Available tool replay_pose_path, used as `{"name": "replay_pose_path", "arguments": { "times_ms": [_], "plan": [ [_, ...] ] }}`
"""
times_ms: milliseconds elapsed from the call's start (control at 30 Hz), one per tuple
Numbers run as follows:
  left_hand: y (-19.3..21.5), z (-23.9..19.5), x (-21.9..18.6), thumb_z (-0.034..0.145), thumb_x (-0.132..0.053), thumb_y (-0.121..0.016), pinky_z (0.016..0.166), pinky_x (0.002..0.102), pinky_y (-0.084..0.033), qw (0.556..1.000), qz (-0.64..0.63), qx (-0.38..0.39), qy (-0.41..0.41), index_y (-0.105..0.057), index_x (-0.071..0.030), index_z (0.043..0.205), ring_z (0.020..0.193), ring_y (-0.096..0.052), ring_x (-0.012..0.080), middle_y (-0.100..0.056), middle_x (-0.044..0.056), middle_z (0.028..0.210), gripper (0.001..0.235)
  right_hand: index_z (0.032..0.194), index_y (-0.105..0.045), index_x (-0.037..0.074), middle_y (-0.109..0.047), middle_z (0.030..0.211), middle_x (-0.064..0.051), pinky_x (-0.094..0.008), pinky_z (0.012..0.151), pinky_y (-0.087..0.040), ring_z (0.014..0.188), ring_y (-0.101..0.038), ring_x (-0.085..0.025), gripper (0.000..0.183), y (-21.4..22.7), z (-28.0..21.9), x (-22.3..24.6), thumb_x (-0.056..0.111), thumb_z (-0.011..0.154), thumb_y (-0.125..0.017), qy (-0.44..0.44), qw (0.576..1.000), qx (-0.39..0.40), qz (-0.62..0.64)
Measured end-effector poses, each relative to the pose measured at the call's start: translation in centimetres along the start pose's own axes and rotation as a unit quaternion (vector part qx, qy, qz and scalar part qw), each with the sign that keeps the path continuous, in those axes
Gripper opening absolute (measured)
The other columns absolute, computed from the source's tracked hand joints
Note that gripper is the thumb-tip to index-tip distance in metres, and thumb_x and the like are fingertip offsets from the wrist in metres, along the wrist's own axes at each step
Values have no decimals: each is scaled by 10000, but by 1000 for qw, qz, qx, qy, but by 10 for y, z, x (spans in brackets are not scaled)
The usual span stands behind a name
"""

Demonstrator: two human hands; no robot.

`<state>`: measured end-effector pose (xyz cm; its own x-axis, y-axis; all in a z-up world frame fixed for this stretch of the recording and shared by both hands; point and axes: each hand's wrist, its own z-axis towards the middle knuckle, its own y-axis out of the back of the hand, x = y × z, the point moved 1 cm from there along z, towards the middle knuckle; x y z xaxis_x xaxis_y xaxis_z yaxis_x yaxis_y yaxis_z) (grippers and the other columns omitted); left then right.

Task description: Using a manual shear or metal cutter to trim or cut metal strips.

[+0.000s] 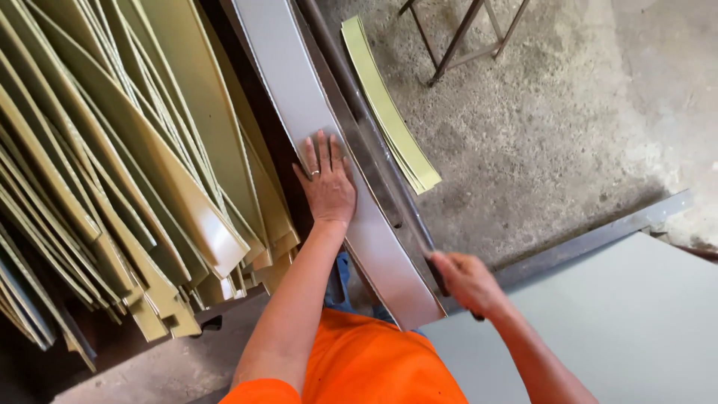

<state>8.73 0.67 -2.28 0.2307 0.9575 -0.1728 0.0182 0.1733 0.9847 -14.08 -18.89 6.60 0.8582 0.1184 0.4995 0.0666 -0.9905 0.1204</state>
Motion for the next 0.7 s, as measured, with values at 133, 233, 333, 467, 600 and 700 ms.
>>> {"name": "replay_pose_path", "arguments": {
  "times_ms": [133, 233, 333, 467, 600, 700],
  "plan": [
    [3, 1, 1, 1067, -325, -445, 1192, 699, -185, 1000, -3, 14, -1, -353, -156, 1607, 1581, -134, 316, -177, 44, 1717, 573, 704, -488, 92, -405, 502, 12, -320, 367, -303, 399, -367, -116, 567, 11, 26, -5, 545, 1043, -523, 74, 972, -84, 207],
    [1, 0, 2, 1067, -328, -438, 1197, 694, -187, 1000, -4, 7, -1, -350, -147, 1608, 1582, -135, 313, -174, 47, 1719, 578, 749, -539, 86, -457, 527, 8, -341, 397, -365, 424, -429, -130, 535, -10, 20, -2, 550, 1016, -547, 66, 988, -42, 129],
    [-6, 5, 1, 1075, -332, -435, 1203, 688, -188, 1000, -1, -10, -1, -344, -140, 1612, 1585, -134, 310, -172, 47, 1720, 578, 796, -652, 56, -585, 568, -64, -386, 471, -469, 490, -573, -195, 511, -18, 2, 12, 539, 945, -577, 13, 997, -21, -76],
    [-11, -6, 1, 1087, -333, -432, 1227, 677, -183, 999, -12, -31, 1, -337, -142, 1628, 1594, -130, 304, -173, 41, 1729, 581, 770, -648, -38, -683, 714, -228, -479, 616, -509, 681, -662, -390, 687, -32, 12, 4, 625, 740, -827, 92, 924, -267, -259],
    [-4, -46, -8, 1074, -341, -445, 1217, 688, -168, 999, -38, 0, 6, -339, -146, 1622, 1593, -120, 317, -172, 46, 1726, 591, 795, -649, -41, -690, 774, -281, -505, 636, -508, 775, -658, -462, 694, -46, 16, -38, 604, 690, -885, 107, 923, -317, -187],
    [12, -67, -15, 1062, -352, -475, 1199, 711, -149, 998, -58, -3, 14, -351, -138, 1605, 1586, -105, 348, -158, 88, 1716, 596, 797, -633, -19, -689, 746, -238, -467, 608, -530, 679, -675, -409, 581, -39, -17, -80, 511, 741, -864, 105, 935, -319, -116]
  ]
}}
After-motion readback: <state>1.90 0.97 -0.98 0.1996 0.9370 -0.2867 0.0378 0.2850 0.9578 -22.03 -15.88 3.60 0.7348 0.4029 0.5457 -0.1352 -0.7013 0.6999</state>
